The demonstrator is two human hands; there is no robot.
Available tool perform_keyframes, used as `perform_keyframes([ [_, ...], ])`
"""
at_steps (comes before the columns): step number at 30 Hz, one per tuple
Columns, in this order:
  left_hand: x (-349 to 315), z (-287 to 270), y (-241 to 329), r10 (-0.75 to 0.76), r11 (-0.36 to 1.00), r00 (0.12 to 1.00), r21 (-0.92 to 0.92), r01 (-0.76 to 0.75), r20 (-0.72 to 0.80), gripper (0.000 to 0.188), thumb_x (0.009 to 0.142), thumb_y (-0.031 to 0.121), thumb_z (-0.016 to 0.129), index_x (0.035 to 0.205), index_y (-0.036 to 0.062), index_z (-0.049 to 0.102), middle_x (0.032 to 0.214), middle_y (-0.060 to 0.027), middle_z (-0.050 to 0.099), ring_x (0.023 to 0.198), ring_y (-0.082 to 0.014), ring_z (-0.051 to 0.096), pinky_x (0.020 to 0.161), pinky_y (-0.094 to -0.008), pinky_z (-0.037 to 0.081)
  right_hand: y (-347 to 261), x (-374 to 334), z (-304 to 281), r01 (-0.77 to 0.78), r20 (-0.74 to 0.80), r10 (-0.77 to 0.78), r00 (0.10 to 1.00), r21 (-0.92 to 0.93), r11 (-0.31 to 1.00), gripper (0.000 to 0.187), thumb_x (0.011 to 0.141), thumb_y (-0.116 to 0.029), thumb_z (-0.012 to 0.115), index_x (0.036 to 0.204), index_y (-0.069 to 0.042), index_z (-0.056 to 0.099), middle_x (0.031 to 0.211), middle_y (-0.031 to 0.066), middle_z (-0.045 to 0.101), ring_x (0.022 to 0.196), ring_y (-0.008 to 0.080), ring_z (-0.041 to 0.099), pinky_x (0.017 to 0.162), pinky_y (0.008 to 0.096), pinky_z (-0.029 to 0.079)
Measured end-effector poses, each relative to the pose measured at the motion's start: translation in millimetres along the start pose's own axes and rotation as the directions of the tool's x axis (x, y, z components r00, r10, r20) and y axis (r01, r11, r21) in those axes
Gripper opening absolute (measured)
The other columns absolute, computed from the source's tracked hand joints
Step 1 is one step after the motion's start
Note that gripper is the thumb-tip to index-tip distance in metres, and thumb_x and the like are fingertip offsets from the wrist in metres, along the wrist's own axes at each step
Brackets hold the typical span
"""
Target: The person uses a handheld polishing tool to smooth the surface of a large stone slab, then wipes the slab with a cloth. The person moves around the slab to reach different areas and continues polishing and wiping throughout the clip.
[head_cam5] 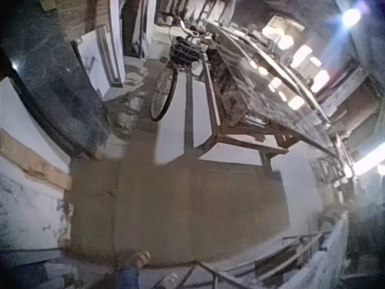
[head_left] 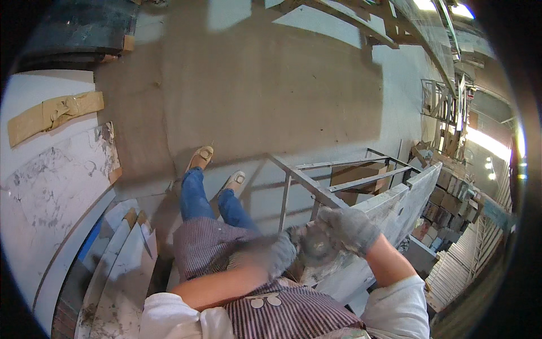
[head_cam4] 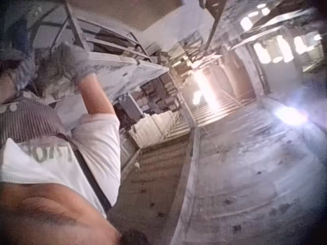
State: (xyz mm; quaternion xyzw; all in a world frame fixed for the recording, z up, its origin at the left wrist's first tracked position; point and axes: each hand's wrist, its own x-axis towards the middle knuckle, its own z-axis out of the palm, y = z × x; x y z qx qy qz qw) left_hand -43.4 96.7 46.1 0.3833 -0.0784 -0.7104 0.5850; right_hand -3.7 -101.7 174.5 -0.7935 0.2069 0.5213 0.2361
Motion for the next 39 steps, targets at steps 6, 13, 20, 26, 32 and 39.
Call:
perform_keyframes([
  [6, 7.7, -13.8, -6.7, -0.006, 1.0, 1.0, 0.027, 0.006, 0.003, 0.039, 0.093, 0.018, 0.055, 0.129, 0.0035, 0.052, 0.108, -0.0126, 0.061, 0.096, -0.024, 0.06, 0.084, -0.0397, 0.049, 2.5, 14.9, 12.4, 0.04, -0.126, -0.047, 0.991, -0.057, 0.998, 0.014, 0.092, -0.021, 0.058, 0.093, -0.008, 0.06, 0.078, 0.0157, 0.064, 0.073, 0.0354, 0.064, 0.067, 0.0433, 0.05],
  [13, 9.0, -16.0, -35.5, 0.052, 0.991, 0.996, 0.126, -0.042, -0.073, 0.038, 0.093, 0.018, 0.055, 0.129, 0.0036, 0.053, 0.109, -0.0124, 0.061, 0.096, -0.0234, 0.059, 0.085, -0.0393, 0.049, -0.5, 10.3, 1.1, 0.056, -0.062, -0.055, 0.997, 0.01, 0.998, 0.015, 0.087, -0.016, 0.06, 0.098, -0.006, 0.06, 0.079, 0.0172, 0.066, 0.079, 0.0375, 0.066, 0.071, 0.0459, 0.051],
  [20, 50.5, -43.5, -44.6, 0.256, 0.96, 0.956, 0.156, -0.234, -0.141, 0.044, 0.095, 0.026, 0.055, 0.133, 0.0038, 0.05, 0.126, -0.0158, 0.056, 0.114, -0.0302, 0.055, 0.099, -0.044, 0.045, 46.1, 6.3, -8.7, 0.109, -0.481, 0.391, 0.785, 0.728, 0.677, 0.026, 0.096, -0.027, 0.06, 0.102, -0.002, 0.065, 0.083, 0.0045, 0.064, 0.075, 0.0142, 0.061, 0.066, 0.0281, 0.051],
  [26, 17.0, -17.2, 34.0, 0.547, 0.572, 0.835, 0.704, -0.421, 0.056, 0.054, 0.089, 0.024, 0.064, 0.138, 0.0085, 0.048, 0.136, -0.0147, 0.05, 0.128, -0.0329, 0.046, 0.106, -0.0445, 0.038, 52.3, -36.3, 3.4, 0.099, -0.424, 0.457, 0.782, 0.809, 0.58, 0.031, 0.099, -0.028, 0.055, 0.108, -0.001, 0.066, 0.07, 0.0007, 0.061, 0.047, 0.0065, 0.051, 0.042, 0.0225, 0.039],
  [32, 13.5, -72.9, 13.7, 0.007, 0.75, 0.998, 0.659, -0.049, 0.066, 0.046, 0.086, 0.014, 0.069, 0.129, 0.0046, 0.055, 0.117, -0.0146, 0.062, 0.111, -0.0286, 0.059, 0.098, -0.0397, 0.046, 45.1, -59.6, 27.7, -0.001, -0.324, 0.526, 0.786, 0.851, 0.525, 0.026, 0.097, -0.023, 0.055, 0.102, -0.001, 0.068, 0.074, 0.0004, 0.06, 0.063, 0.0076, 0.054, 0.059, 0.0263, 0.046],
  [39, 25.0, -45.9, 57.5, -0.023, 0.969, 0.998, 0.244, 0.036, -0.053, 0.038, 0.086, 0.019, 0.077, 0.118, 0.0024, 0.065, 0.106, -0.0061, 0.069, 0.098, -0.0123, 0.062, 0.089, -0.0291, 0.05, 42.6, -73.2, 40.9, -0.089, -0.245, 0.441, 0.863, 0.787, 0.61, 0.023, 0.091, -0.021, 0.066, 0.101, 0.0, 0.068, 0.092, 0.0049, 0.066, 0.088, 0.0146, 0.059, 0.08, 0.0307, 0.049],
])
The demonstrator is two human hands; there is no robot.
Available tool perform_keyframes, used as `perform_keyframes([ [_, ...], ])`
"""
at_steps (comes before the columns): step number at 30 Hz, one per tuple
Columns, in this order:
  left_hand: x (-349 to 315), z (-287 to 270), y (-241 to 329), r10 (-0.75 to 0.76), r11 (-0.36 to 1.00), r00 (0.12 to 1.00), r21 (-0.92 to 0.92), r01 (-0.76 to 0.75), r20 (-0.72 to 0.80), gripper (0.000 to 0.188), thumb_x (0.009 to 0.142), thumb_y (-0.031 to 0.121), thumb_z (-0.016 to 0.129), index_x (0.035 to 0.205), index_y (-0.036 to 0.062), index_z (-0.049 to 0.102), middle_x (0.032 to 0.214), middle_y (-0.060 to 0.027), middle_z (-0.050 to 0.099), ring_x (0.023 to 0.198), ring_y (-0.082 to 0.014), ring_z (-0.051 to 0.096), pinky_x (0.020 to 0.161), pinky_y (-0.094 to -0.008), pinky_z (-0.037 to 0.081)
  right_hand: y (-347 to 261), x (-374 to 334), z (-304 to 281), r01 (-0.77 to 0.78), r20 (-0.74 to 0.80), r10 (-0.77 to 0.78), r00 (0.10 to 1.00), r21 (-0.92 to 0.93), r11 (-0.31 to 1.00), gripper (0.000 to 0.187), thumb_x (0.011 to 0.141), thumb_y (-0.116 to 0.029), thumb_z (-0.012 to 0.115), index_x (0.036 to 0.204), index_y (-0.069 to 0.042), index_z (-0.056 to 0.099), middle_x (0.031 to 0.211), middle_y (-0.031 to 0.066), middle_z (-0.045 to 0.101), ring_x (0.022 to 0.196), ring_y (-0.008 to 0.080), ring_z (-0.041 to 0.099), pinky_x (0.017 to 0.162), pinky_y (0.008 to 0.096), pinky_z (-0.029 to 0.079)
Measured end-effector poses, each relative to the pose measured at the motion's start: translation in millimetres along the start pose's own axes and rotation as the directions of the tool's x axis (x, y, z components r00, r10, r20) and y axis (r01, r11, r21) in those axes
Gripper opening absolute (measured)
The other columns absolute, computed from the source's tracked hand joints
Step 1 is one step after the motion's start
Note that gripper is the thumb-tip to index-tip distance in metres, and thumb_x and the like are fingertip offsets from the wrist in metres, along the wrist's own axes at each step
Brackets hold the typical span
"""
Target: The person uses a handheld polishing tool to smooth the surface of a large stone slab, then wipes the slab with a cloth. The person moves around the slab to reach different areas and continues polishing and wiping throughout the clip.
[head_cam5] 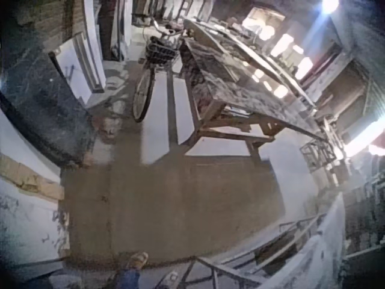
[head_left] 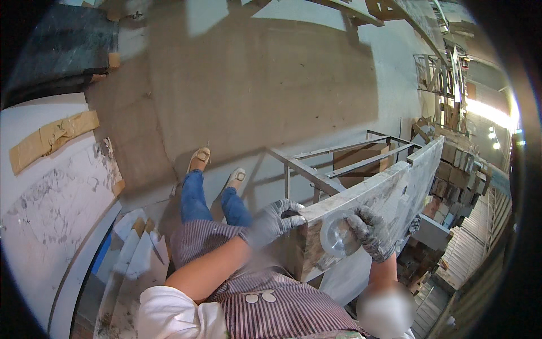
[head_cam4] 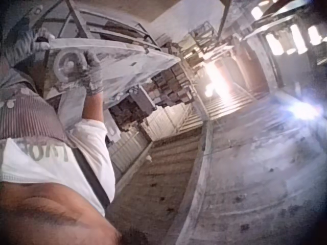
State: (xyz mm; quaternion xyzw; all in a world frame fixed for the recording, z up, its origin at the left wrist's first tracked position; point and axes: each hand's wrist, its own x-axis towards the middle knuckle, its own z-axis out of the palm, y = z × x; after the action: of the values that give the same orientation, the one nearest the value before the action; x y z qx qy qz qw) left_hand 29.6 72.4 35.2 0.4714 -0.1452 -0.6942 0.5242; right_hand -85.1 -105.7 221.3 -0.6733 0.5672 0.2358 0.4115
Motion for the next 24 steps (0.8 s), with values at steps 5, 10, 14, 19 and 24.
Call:
perform_keyframes([
  [5, 5.6, -5.7, -11.6, 0.056, 0.998, 0.997, -0.042, -0.055, 0.043, 0.035, 0.087, 0.029, 0.071, 0.113, 0.0055, 0.069, 0.105, -0.0125, 0.072, 0.101, -0.0239, 0.067, 0.092, -0.0366, 0.05, 16.9, -6.0, 7.1, 0.018, -0.001, -0.018, 1.0, 0.074, 0.997, 0.023, 0.091, -0.019, 0.066, 0.104, 0.0, 0.068, 0.092, 0.0059, 0.067, 0.086, 0.0148, 0.06, 0.081, 0.0313, 0.049],
  [10, 5.5, -2.5, -7.0, 0.048, 0.999, 0.999, 0.011, -0.048, 0.003, 0.034, 0.085, 0.026, 0.071, 0.11, 0.0032, 0.069, 0.1, -0.0126, 0.072, 0.097, -0.022, 0.067, 0.09, -0.0356, 0.051, 22.1, -7.5, 12.2, 0.041, 0.028, -0.041, 0.999, -0.012, 0.999, 0.021, 0.092, -0.019, 0.065, 0.102, -0.001, 0.067, 0.09, 0.0082, 0.066, 0.084, 0.0163, 0.06, 0.078, 0.0318, 0.049],
  [14, 14.4, -4.7, -30.9, -0.047, 0.984, 0.997, -0.176, 0.036, -0.056, 0.027, 0.086, 0.02, 0.071, 0.106, 0.0014, 0.069, 0.095, -0.0104, 0.072, 0.089, -0.0191, 0.067, 0.083, -0.0335, 0.053, 33.2, -8.1, 16.2, 0.094, 0.054, -0.093, 0.994, -0.013, 0.996, 0.022, 0.092, -0.02, 0.064, 0.101, -0.001, 0.067, 0.088, 0.0094, 0.066, 0.083, 0.0184, 0.06, 0.077, 0.0329, 0.049],
  [19, 11.8, -14.5, -60.5, -0.072, 0.996, 0.984, -0.069, 0.062, -0.163, 0.021, 0.09, 0.013, 0.067, 0.108, 0.0019, 0.068, 0.091, -0.0054, 0.071, 0.076, -0.013, 0.064, 0.072, -0.0265, 0.053, 30.5, -14.8, 24.8, 0.13, 0.114, -0.131, 0.985, 0.01, 0.991, 0.022, 0.092, -0.02, 0.065, 0.102, -0.001, 0.066, 0.09, 0.0106, 0.066, 0.084, 0.0201, 0.061, 0.078, 0.0341, 0.05],
  [24, -16.2, -0.3, -72.2, 0.244, 0.97, 0.928, 0.075, -0.232, -0.28, 0.029, 0.091, 0.017, 0.067, 0.118, 0.0053, 0.063, 0.102, -0.0047, 0.066, 0.08, -0.0122, 0.061, 0.07, -0.023, 0.05, 29.1, -21.7, 51.7, 0.226, 0.125, -0.224, 0.966, 0.001, 0.974, 0.022, 0.091, -0.019, 0.065, 0.105, -0.002, 0.065, 0.092, 0.0133, 0.067, 0.086, 0.0254, 0.065, 0.078, 0.0362, 0.051],
])
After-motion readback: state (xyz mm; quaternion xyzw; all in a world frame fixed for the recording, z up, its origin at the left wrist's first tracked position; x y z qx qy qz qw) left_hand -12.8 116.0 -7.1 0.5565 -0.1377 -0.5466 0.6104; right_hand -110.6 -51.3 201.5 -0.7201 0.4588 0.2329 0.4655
